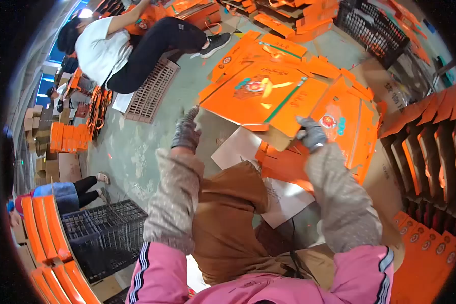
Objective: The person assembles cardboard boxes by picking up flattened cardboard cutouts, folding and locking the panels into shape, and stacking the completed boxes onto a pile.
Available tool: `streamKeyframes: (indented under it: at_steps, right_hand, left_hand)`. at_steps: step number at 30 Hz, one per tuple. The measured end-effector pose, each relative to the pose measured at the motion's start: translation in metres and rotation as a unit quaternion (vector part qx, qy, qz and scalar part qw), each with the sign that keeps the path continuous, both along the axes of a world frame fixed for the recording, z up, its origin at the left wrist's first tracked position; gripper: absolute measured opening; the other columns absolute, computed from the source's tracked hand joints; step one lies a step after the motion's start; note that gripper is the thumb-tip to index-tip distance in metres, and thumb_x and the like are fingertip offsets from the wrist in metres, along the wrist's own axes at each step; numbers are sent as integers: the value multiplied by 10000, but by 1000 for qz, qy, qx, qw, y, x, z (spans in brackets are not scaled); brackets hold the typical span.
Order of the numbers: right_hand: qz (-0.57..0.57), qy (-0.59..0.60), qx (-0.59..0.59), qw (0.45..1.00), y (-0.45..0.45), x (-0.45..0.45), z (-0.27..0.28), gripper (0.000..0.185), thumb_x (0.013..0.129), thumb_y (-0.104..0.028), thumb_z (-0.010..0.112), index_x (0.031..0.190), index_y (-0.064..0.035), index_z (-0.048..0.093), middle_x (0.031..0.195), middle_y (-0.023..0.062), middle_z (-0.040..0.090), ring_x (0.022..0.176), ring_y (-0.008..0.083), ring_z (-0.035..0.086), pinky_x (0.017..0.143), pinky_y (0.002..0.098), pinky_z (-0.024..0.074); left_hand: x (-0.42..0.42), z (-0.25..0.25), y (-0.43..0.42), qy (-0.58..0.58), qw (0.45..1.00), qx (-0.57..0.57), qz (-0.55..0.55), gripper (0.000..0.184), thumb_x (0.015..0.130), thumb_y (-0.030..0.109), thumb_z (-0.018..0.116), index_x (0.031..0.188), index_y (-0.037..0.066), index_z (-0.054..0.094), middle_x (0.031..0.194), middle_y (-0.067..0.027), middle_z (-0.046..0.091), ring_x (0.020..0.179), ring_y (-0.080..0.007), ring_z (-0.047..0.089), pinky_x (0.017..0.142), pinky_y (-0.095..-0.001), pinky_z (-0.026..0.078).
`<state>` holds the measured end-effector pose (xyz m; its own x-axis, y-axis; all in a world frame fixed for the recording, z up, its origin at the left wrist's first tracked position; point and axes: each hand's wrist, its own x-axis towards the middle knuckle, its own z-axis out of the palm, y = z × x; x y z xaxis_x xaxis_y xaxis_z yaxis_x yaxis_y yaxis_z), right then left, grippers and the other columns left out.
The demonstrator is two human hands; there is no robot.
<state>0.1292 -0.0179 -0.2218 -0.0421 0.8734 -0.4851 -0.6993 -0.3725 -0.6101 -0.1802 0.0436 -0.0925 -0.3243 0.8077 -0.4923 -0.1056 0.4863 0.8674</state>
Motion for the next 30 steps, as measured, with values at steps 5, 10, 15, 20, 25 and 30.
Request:
streamKeyframes:
  at_steps: [5,10,15,20,25,30]
  right_hand:
    - [16,-47,24,998,-80,54,100,196,805,-120,525,997,-77,515,832,-6,568,568,45,464,378,141,317]
    - [79,-156,15,984,-162,89,145,295,800,-139,536,1081,-72,475,889,19,566,627,92,502,455,209,383]
    - [241,-499,-144,820,-209,140,156,455,768,-174,597,1162,-32,418,943,64,572,757,197,567,663,324,476]
    - [37,-639,204,740,-193,59,261,871,682,-414,645,1322,-70,164,1324,188,261,1241,271,235,990,325,236]
    - [-108,-618,141,766,-143,19,273,891,688,-446,618,1298,20,165,1322,210,239,1232,286,251,988,322,245]
    - [-164,-664,124,719,-161,25,284,558,779,-303,519,1187,37,350,1011,235,521,965,320,516,827,357,391]
  left_hand:
    - [8,-31,-17,-411,906,-90,-47,592,747,345,597,1231,130,333,1219,-120,391,1139,-314,343,888,-516,331]
    - [96,-37,-39,-395,901,164,-70,320,788,181,571,1050,22,480,991,-107,546,898,-239,540,767,-362,473]
    - [148,64,-92,-203,920,312,-122,242,815,132,538,993,-28,502,908,-51,551,756,-138,519,655,-267,449]
    - [190,86,-142,79,835,488,-243,263,829,155,507,1015,-32,501,880,-131,586,706,-199,545,676,-306,439]
    - [225,80,-182,278,779,402,-392,280,819,163,496,1064,28,506,848,-194,576,717,-298,570,609,-358,437]
    - [233,65,-199,326,713,458,-418,473,780,186,537,1202,28,395,977,-175,547,700,-309,562,590,-357,442]
